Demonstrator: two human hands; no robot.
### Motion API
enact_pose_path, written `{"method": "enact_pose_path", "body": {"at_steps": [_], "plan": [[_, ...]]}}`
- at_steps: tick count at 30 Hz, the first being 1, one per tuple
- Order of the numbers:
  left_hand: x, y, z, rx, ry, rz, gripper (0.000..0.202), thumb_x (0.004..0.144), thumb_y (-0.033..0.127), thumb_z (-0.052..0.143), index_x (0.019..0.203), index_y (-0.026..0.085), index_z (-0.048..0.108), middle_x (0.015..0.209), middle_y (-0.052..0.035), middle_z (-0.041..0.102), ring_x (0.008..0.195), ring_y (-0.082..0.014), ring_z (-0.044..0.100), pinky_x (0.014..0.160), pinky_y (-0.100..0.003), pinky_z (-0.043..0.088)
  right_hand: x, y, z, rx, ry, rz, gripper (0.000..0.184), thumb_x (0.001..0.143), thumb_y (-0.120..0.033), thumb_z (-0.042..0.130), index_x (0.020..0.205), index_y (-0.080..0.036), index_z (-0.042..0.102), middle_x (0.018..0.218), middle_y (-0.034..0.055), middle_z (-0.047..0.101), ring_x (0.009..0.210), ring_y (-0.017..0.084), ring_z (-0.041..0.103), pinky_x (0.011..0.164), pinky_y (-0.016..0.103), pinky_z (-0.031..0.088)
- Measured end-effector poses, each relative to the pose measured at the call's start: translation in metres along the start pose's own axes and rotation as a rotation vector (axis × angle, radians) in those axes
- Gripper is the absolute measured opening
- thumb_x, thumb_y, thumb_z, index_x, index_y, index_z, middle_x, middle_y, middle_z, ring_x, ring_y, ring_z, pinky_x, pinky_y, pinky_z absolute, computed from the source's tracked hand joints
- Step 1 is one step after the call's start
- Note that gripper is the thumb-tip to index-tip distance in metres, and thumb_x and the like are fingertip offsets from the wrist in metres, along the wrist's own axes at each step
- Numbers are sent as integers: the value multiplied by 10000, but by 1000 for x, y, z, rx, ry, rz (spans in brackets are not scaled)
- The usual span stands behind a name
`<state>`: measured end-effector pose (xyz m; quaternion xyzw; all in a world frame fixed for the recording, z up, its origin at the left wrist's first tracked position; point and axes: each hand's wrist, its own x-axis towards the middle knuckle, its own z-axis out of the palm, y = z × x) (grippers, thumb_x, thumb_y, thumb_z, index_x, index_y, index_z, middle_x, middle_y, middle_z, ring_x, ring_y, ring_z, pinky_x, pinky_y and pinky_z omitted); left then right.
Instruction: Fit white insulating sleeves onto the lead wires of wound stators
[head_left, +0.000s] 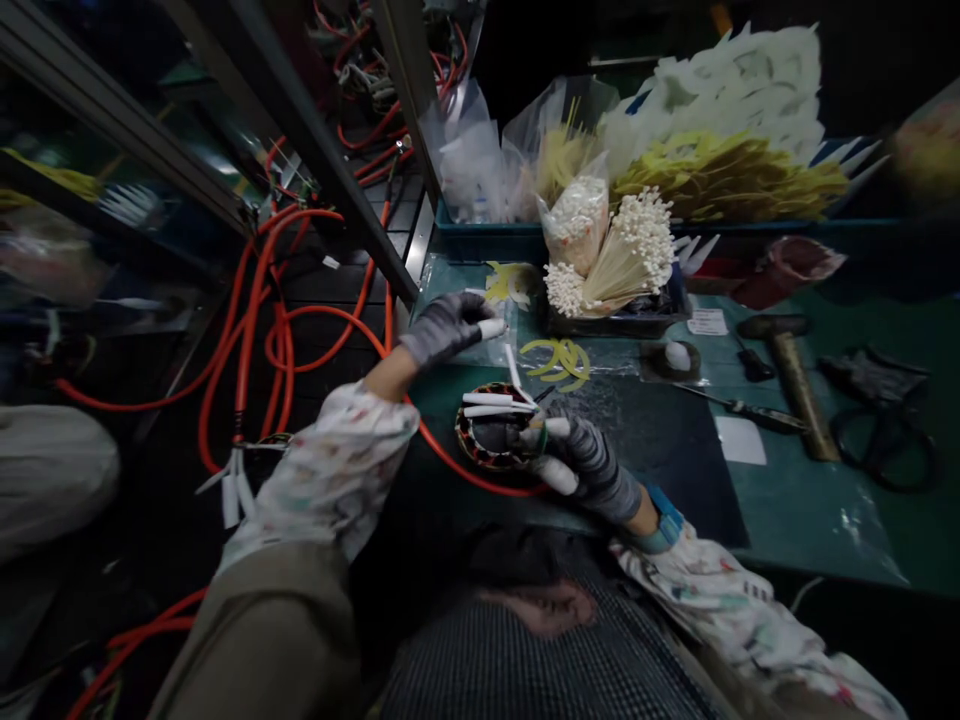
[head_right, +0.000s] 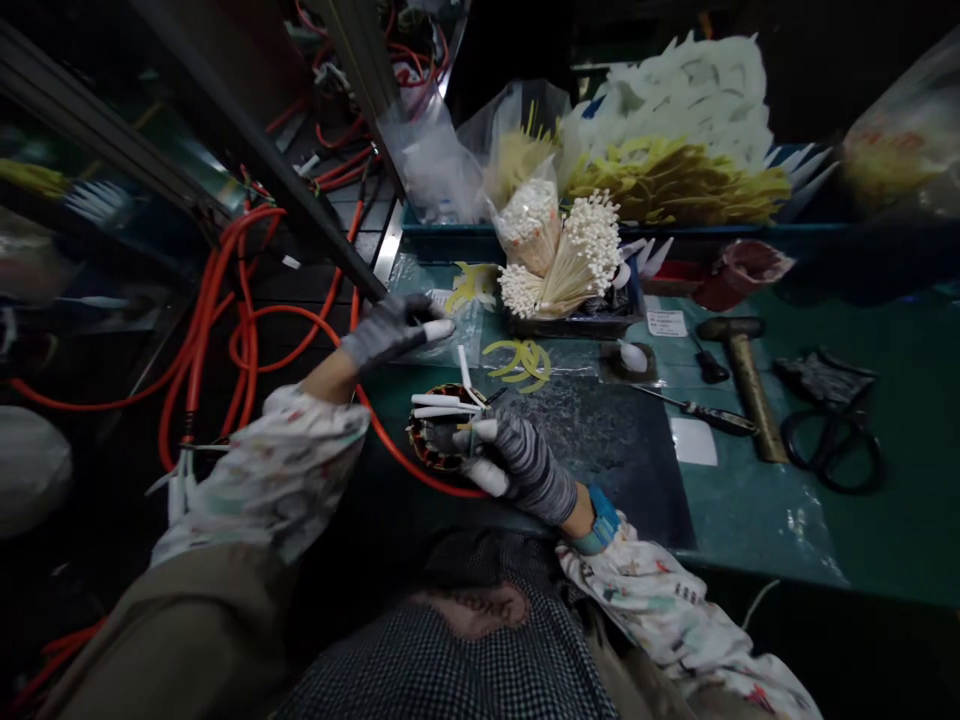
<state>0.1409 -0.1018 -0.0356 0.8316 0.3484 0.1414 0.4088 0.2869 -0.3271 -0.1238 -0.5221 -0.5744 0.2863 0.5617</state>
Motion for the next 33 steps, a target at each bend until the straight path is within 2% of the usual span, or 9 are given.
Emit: {"method": "enact_pose_path", "body": {"at_steps": [3,5,8,11,17,20,23,27,33], "plan": [[60,-14,20,326,-297,-53,230,831,320,773,977,147,810,974,-67,807,910,-204,724,860,-288,561,-4,6,1,-10,-52,-162,217,909,-422,777,1101,-322,764,942,24,834,829,240,804,742,398,671],[85,-13,41,404,-374,-56,251,759,345,848,914,151,816,896,-67,796,877,-221,725,840,-288,560,-4,7,2,-31,-30,-165,196,930,-409,749,1102,-315,762,929,29,834,801,234,801,723,390,671],[100,-8,67,466,-338,-62,300,637,334,917,842,156,788,885,-91,783,949,-286,728,912,-343,566,-3,9,5,-85,-1,-121,183,919,-437,739,1059,-323,769,929,37,837,824,248,807,742,408,683],[97,-13,70,471,-293,-72,278,646,303,893,840,146,770,893,-106,776,952,-302,724,930,-373,569,-3,9,8,-91,23,-90,207,869,-452,776,1032,-324,767,957,38,840,883,267,814,786,427,690],[53,-41,29,309,-168,-60,130,865,257,741,926,142,743,836,-42,769,749,-166,673,718,-255,570,1,-3,14,161,191,34,146,961,-378,735,1093,-318,726,991,9,834,887,229,802,844,413,673],[6,-36,18,237,113,31,139,965,244,663,1060,154,710,1009,-68,790,860,-162,709,811,-271,604,13,-13,13,145,387,227,202,967,-455,744,1071,-282,743,1051,33,831,986,252,789,970,462,646],[-44,-14,26,143,510,403,241,1025,285,681,1252,211,716,1154,-61,803,1008,-176,758,925,-305,630,25,-24,9,111,438,338,293,996,-524,696,1140,-275,753,1201,60,811,1127,274,761,1108,514,581],[-84,15,51,329,456,713,252,1084,210,605,1289,251,747,1239,-52,811,1113,-162,774,957,-276,642,32,-33,7,-1,444,300,333,1056,-550,593,1166,-274,745,1226,79,798,1163,272,744,1108,495,573],[-90,18,70,441,412,804,304,1122,187,490,1281,181,749,1186,-80,829,1127,-176,786,954,-292,666,30,-31,12,3,543,260,311,1000,-543,665,1078,-258,761,1128,60,825,1046,262,759,1012,474,613]]}}
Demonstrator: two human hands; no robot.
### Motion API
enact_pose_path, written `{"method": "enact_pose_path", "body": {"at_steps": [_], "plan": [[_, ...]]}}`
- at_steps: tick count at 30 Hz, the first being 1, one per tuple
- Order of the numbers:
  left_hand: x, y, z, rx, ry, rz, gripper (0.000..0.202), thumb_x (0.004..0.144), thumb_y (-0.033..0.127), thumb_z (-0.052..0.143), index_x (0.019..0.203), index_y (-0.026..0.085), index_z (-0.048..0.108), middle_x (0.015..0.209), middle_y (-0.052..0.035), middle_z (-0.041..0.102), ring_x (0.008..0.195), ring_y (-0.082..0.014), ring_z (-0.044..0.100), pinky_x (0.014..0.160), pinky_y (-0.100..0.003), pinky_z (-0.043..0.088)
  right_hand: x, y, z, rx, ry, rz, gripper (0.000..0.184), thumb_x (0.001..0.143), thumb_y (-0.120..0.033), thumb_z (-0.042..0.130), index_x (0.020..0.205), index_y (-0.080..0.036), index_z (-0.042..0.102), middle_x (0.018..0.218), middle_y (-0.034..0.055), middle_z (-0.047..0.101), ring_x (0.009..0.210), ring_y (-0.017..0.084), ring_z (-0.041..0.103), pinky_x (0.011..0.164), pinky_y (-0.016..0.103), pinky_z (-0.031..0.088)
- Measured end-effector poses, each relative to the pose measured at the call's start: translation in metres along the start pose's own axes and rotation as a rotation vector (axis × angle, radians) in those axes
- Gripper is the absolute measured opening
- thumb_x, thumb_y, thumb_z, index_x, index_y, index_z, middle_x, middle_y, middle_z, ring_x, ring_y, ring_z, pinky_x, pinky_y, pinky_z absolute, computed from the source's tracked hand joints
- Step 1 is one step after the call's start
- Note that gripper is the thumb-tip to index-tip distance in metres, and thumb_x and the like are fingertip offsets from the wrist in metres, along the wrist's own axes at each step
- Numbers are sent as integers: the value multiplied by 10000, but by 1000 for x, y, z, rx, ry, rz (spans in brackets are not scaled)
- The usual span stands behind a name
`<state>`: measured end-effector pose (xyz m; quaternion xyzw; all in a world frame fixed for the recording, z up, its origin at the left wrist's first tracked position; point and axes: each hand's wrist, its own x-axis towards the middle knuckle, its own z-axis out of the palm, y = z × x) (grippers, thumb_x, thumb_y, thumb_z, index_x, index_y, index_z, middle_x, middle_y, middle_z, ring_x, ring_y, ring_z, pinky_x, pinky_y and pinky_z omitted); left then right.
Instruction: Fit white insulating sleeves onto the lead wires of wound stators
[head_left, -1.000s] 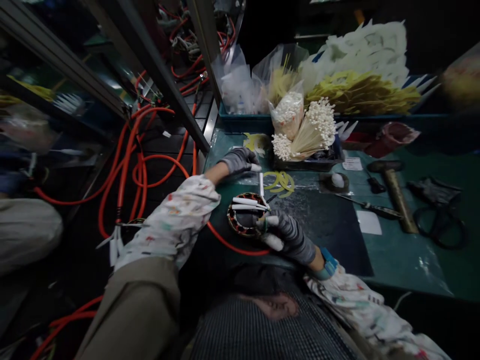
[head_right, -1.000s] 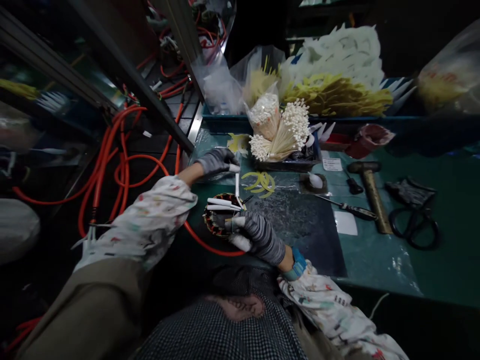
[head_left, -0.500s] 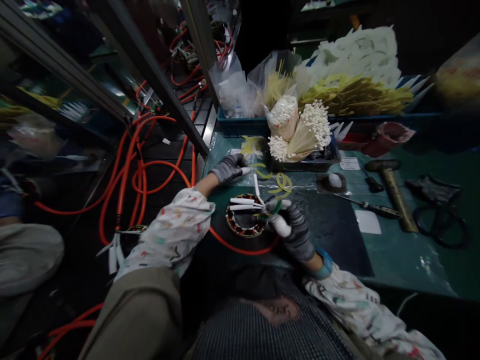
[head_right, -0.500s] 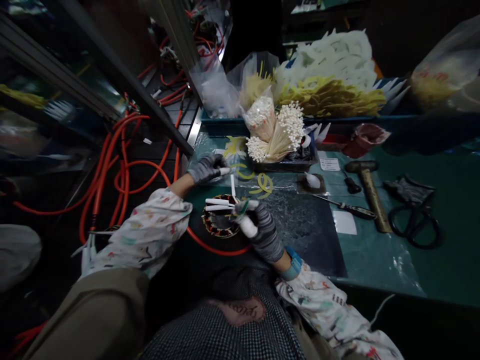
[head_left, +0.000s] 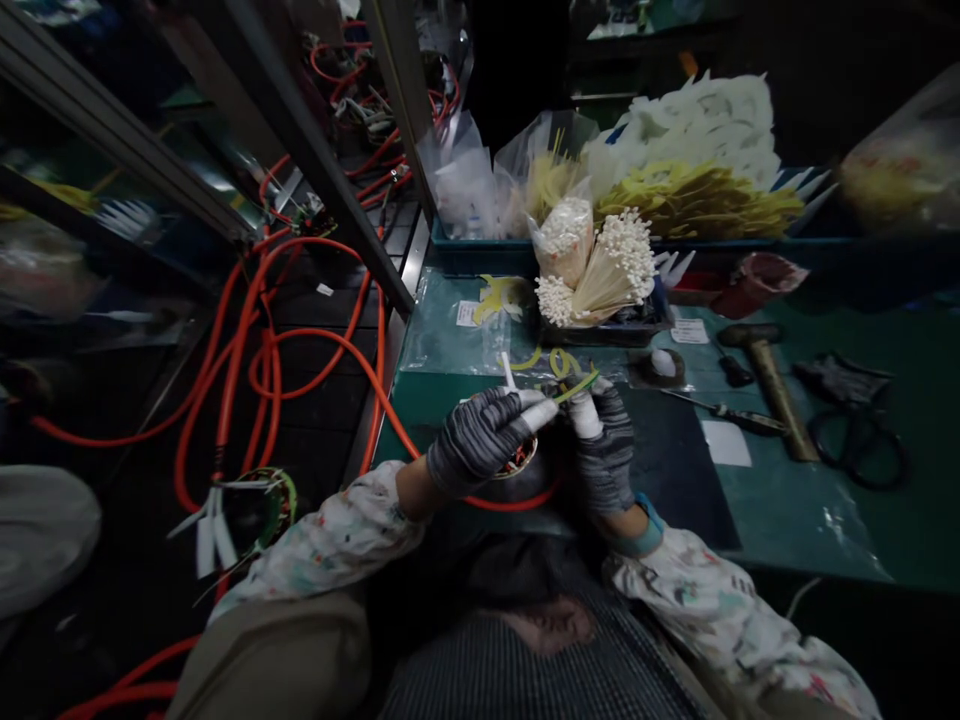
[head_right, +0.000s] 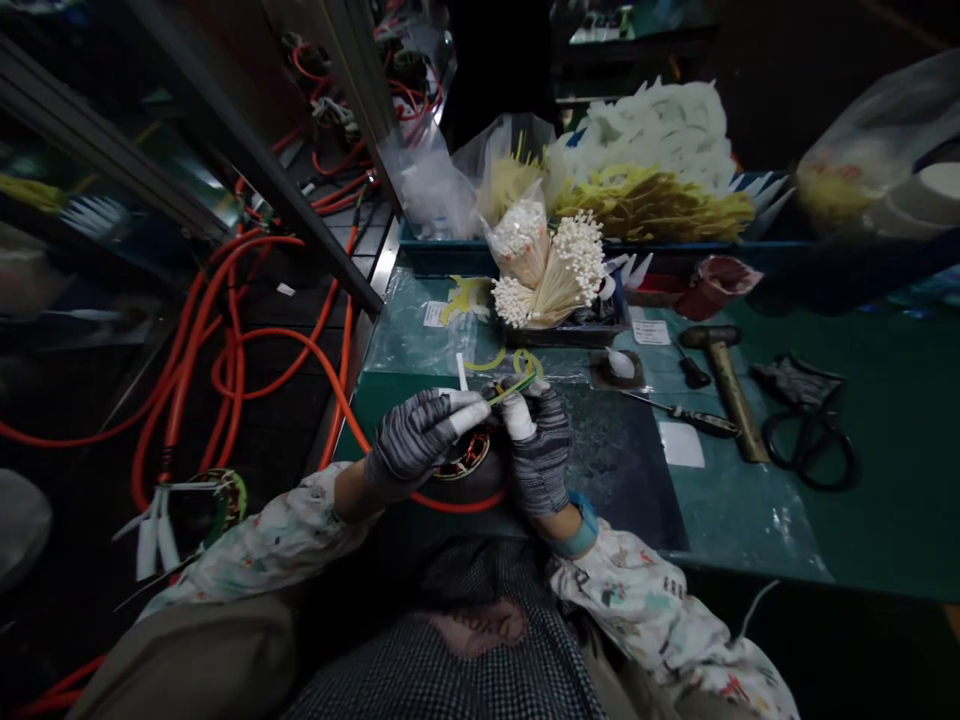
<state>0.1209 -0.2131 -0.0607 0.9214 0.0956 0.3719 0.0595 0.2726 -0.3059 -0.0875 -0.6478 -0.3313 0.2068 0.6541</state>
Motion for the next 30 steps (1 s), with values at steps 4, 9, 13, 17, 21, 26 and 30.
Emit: {"method": "enact_pose_path", "body": {"at_steps": [4,9,13,17,21,26,30], "plan": [[-1,-1,1,-58,35,-27,282,1121,203,500,1247,176,750,1167,-75,831,1078,-176,795,949,-299,668,-1,3,-4,33,5,-4,334,951,-572,728,1063,-261,768,1095,56,834,1025,269,768,987,479,625],[-2,-5,-2,-135,-31,63,312,1123,170,487,1316,218,727,1219,-62,819,1157,-155,774,985,-292,652,1,7,-13,40,-73,32,376,1000,-626,654,1055,-270,762,1085,71,829,1023,284,774,974,505,642],[0,-17,-8,-209,22,-104,315,1014,331,761,1318,256,734,1234,-72,779,1153,-205,750,1010,-364,651,3,12,-14,50,-138,34,368,1008,-636,624,1096,-305,758,1149,76,818,1141,314,757,1044,557,624],[0,-43,-15,-196,26,-351,440,916,403,869,1308,254,736,1336,-109,711,1267,-287,696,1103,-497,607,8,12,-15,40,-249,15,396,988,-679,626,1050,-315,770,1068,72,835,1011,305,790,935,523,672],[-5,-74,-16,-349,-449,-648,962,786,411,957,1589,152,495,1416,-210,695,1253,-342,720,1063,-505,616,14,-2,-21,-4,-395,-15,429,961,-701,675,1038,-296,794,1029,56,848,951,286,804,895,487,683],[-13,-96,6,-588,-783,-672,696,736,413,934,1340,167,692,1194,-117,804,1076,-292,773,1006,-427,608,0,-21,-5,-275,-690,-334,330,1070,-430,610,1287,-245,777,1262,77,821,1136,282,774,1028,495,641],[-27,-79,15,-897,-592,-875,575,749,534,899,1133,153,705,1117,-110,790,1036,-276,749,959,-435,600,-35,-7,18,-779,-626,-633,287,1028,-246,662,1249,-124,799,1214,189,816,1095,353,754,989,544,624]]}}
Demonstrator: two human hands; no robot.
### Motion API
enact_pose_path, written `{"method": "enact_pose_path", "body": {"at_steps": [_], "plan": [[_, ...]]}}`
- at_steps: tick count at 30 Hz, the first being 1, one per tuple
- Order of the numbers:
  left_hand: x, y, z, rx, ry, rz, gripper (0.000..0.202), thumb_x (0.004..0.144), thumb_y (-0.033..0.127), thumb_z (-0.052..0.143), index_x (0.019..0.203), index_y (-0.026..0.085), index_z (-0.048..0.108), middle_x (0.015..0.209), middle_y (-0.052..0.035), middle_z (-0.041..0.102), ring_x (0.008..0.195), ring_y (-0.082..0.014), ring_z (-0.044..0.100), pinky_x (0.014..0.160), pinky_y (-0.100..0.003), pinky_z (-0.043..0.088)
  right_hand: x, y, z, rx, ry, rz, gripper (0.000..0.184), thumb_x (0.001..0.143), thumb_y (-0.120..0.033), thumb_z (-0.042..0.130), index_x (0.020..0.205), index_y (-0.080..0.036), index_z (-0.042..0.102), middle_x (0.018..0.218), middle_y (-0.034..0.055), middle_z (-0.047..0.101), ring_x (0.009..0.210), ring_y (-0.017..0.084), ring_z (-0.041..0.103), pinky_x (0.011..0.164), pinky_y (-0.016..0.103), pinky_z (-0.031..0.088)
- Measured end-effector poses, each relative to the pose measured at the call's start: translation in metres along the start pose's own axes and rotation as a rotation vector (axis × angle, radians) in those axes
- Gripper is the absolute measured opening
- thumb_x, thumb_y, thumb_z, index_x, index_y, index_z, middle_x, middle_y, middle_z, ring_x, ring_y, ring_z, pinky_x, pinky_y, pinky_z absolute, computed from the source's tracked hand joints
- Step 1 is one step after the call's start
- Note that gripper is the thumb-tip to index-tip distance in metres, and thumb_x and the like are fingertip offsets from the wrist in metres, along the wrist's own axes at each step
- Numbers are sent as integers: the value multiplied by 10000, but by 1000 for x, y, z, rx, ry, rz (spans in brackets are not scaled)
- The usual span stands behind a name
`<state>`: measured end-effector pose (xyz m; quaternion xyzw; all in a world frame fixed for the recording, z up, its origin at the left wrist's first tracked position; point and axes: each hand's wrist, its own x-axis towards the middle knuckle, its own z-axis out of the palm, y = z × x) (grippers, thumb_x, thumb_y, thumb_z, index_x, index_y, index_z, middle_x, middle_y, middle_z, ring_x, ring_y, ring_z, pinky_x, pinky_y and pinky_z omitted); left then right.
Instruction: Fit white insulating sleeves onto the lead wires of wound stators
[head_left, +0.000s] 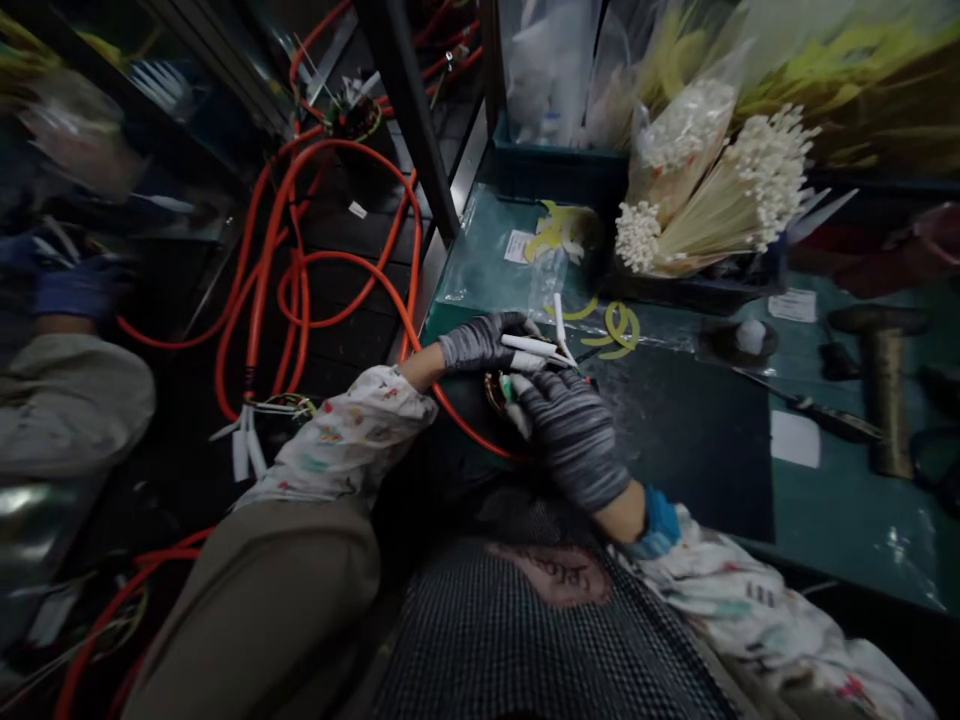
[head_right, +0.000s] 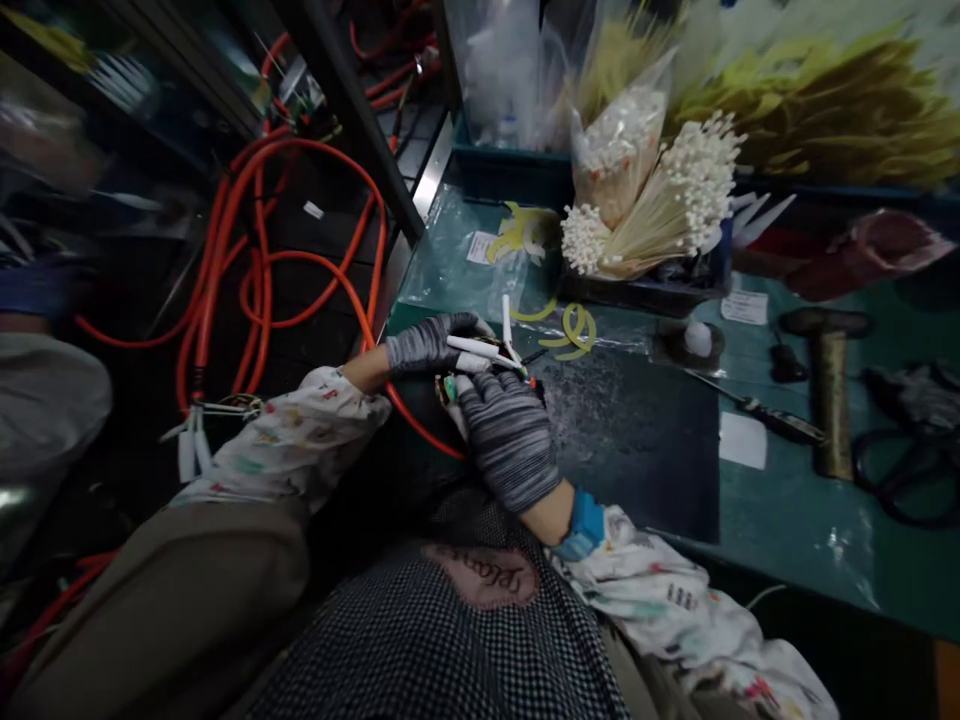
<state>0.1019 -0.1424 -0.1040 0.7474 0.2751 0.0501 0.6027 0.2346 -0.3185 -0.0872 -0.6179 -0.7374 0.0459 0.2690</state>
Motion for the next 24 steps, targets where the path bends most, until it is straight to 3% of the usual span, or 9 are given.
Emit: {"method": "enact_pose_path", "body": {"at_steps": [4,8,11,16,21,24], "plan": [[-37,-5,33,-196,310,86,613,713,552,961,1121,191,678,1148,-76,753,1050,-246,721,952,-408,596,-28,-13,17,-168,66,-78,266,1010,-181,679,1239,-159,811,1134,144,839,981,309,736,912,489,624],[-70,-22,60,-66,640,340,577,765,649,916,1130,243,731,1119,-52,718,1091,-249,668,1021,-428,550,-45,-18,9,-68,119,-137,271,1013,-130,631,1186,-174,834,1066,122,845,1038,281,719,943,443,618],[-81,-35,71,8,793,436,547,801,634,900,1181,274,741,1127,-48,694,1100,-255,646,1010,-438,540,-44,-21,5,-49,87,-166,263,1004,-125,639,1161,-179,843,1048,123,843,1062,282,712,947,442,618],[-85,-35,80,-107,853,454,407,854,508,903,1158,298,734,1120,-27,670,1071,-224,666,983,-409,573,-43,-23,10,-64,126,-185,258,1000,-93,643,1080,-209,859,992,84,844,1016,246,718,933,395,618],[-85,-27,87,-252,877,421,513,763,603,957,1089,267,747,1115,-23,662,1065,-208,666,991,-381,582,-46,-18,12,-67,127,-192,281,1009,-94,621,1077,-227,858,983,71,845,972,242,719,900,415,620],[-85,-26,90,-350,929,353,388,841,544,917,1035,260,737,1084,-12,653,1046,-191,672,998,-383,590,-47,-18,12,-54,77,-186,280,1008,-95,625,1123,-206,855,1015,95,843,1032,260,718,942,432,619]]}}
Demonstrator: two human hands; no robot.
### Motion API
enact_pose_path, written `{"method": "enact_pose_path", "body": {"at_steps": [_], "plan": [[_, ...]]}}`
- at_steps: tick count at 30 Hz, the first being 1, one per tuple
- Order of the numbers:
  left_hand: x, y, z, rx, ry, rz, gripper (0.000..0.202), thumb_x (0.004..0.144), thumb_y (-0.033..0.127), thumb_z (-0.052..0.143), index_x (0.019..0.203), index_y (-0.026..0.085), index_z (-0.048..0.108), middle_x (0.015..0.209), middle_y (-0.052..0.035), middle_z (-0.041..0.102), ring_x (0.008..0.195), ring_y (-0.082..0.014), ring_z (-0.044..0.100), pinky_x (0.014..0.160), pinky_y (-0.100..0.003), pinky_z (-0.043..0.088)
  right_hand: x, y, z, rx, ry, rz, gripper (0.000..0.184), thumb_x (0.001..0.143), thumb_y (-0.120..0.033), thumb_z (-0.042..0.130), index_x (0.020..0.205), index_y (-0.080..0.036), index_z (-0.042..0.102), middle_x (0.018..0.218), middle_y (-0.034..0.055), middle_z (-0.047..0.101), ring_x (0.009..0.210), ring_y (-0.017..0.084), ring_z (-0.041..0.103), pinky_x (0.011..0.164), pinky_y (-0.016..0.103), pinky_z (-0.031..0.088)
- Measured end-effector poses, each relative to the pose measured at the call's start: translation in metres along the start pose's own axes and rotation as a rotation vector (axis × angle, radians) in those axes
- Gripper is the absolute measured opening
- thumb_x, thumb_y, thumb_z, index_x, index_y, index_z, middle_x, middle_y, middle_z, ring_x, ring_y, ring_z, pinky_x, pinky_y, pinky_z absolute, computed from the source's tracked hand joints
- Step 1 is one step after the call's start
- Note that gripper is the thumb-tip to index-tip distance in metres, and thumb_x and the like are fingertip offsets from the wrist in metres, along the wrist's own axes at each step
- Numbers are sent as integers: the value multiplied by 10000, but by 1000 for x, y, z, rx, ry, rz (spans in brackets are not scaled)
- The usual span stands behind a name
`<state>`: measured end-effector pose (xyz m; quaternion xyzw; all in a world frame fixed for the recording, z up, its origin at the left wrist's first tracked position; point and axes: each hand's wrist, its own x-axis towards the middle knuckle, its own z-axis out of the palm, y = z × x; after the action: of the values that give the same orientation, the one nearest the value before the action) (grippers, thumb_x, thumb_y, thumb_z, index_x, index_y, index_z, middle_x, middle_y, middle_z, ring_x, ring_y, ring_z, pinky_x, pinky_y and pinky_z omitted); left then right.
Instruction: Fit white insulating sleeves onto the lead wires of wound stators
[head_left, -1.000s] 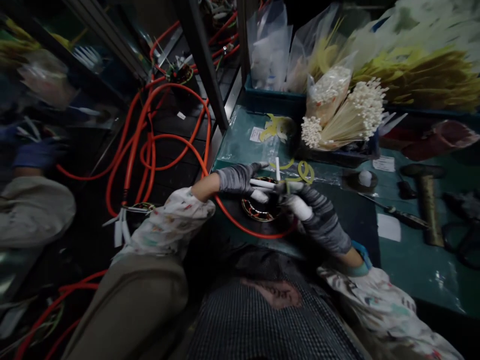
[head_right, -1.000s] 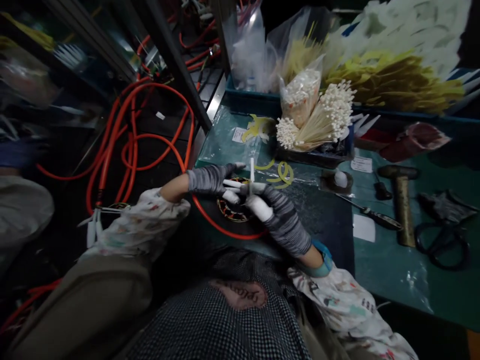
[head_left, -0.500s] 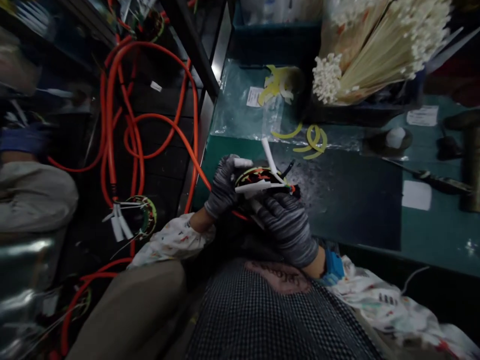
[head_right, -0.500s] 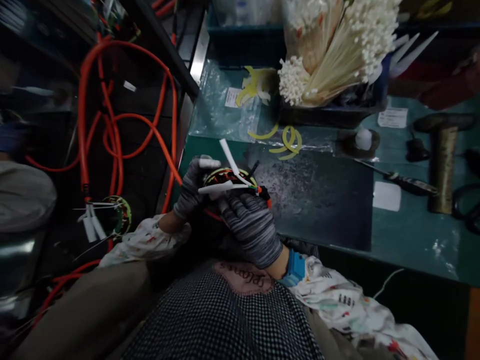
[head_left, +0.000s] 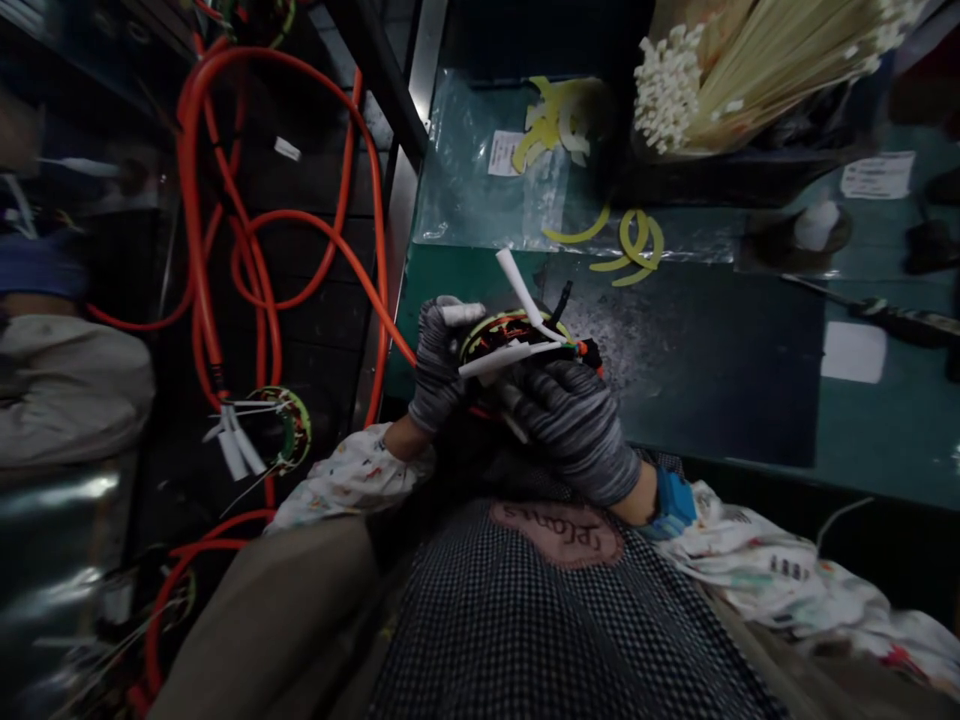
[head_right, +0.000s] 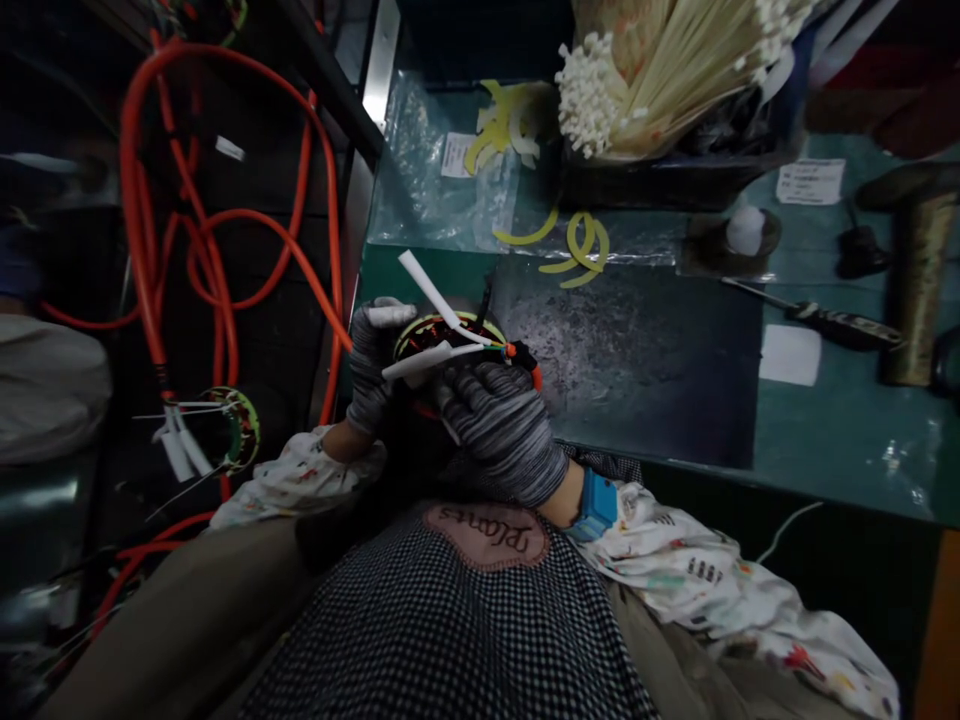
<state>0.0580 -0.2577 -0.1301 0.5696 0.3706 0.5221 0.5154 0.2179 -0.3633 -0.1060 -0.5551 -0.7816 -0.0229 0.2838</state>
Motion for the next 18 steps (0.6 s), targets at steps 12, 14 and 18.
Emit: {"method": "enact_pose_path", "body": {"at_steps": [12,14,18], "plan": [[-4,0,-38,274,-446,172,962,718,504,939,1583,375,537,1520,-92,521,1494,-376,455,1329,-595,364,5,-5,-10,-14,-97,75,290,1055,-211,565,1202,-193,814,1168,112,820,1106,285,720,1024,468,630],[-8,0,-36,280,-433,157,917,781,530,881,1607,390,507,1548,-84,502,1514,-375,435,1348,-583,348,0,-1,-12,-59,-88,52,297,1053,-184,551,1194,-207,811,1141,93,824,1089,269,720,990,437,642],[-14,4,-22,319,-399,206,846,881,516,786,1644,382,445,1577,-81,481,1516,-365,427,1343,-546,365,-13,19,-22,-35,34,-22,286,1020,-186,671,1264,-309,754,1177,22,797,1095,225,713,967,369,644]]}}
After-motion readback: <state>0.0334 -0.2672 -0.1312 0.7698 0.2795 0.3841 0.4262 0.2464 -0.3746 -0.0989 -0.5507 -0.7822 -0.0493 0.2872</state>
